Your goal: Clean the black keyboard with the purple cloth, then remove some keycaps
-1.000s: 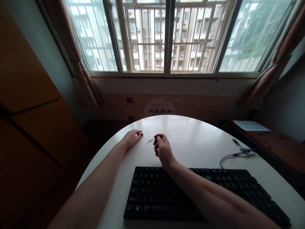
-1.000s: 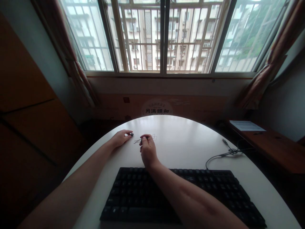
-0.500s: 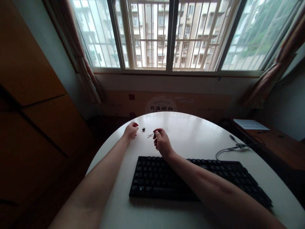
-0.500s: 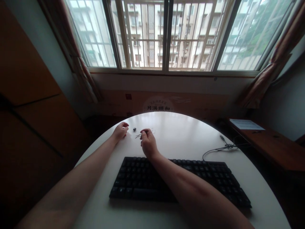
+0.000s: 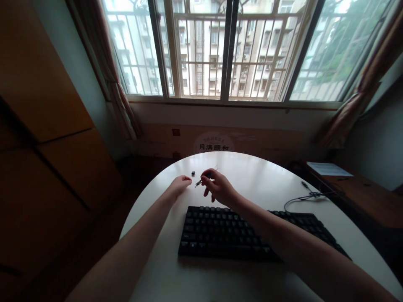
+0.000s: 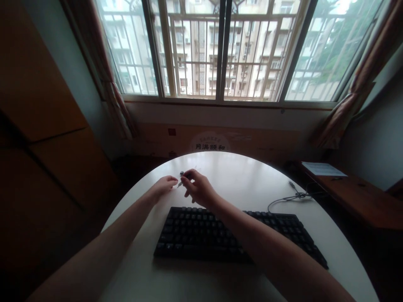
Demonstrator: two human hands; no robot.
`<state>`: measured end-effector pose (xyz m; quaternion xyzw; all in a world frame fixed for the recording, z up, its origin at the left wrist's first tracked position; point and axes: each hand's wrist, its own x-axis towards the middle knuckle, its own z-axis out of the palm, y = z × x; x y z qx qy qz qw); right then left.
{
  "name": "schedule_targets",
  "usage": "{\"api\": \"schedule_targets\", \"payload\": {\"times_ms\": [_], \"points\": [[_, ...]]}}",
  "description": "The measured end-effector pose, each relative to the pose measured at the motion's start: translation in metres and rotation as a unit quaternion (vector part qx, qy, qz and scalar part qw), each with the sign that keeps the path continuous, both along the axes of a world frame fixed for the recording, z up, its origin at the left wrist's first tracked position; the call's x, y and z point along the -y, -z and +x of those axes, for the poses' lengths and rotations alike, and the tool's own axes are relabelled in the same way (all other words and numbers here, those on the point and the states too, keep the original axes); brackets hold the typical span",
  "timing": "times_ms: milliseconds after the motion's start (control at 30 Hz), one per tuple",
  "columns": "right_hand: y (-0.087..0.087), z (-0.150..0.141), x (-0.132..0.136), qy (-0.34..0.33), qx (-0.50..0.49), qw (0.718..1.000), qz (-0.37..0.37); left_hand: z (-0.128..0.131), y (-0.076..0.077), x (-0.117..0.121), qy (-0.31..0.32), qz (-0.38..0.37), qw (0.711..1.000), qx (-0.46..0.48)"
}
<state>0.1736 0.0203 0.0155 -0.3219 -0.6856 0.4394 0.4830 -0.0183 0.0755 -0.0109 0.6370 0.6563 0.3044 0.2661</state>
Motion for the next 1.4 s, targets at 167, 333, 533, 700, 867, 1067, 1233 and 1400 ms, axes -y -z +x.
{"api": "schedule_targets", "payload": {"times_ms": [167, 333, 533, 700, 867, 1067, 1233, 1400], "points": [[0.009, 0.017, 0.021, -0.035, 0.043, 0.998, -0.003, 0.012, -0.004, 0.027, 0.020, 0.080, 0.992, -0.099], [0.026, 0.018, 0.026, 0.010, 0.059, 0.998, 0.028, 0.018, -0.014, 0.038, 0.196, 0.114, 0.962, -0.151], [0.032, 0.017, 0.024, 0.023, 0.118, 0.991, 0.054, 0.008, -0.017, 0.037, 0.287, 0.035, 0.947, -0.136], [0.033, 0.016, 0.024, 0.020, 0.144, 0.988, 0.053, 0.004, -0.015, 0.037, 0.302, -0.015, 0.944, -0.130], [0.030, 0.015, 0.026, 0.023, 0.156, 0.986, 0.053, 0.001, -0.018, 0.041, 0.322, -0.050, 0.936, -0.136], [0.028, 0.013, 0.030, 0.027, 0.185, 0.980, 0.061, -0.006, -0.022, 0.044, 0.308, -0.191, 0.926, -0.104], [0.029, 0.012, 0.032, 0.026, 0.210, 0.973, 0.093, -0.006, -0.026, 0.044, 0.325, -0.179, 0.923, -0.104], [0.027, 0.010, 0.037, 0.020, 0.252, 0.959, 0.127, -0.004, -0.028, 0.046, 0.325, -0.178, 0.923, -0.106]]}}
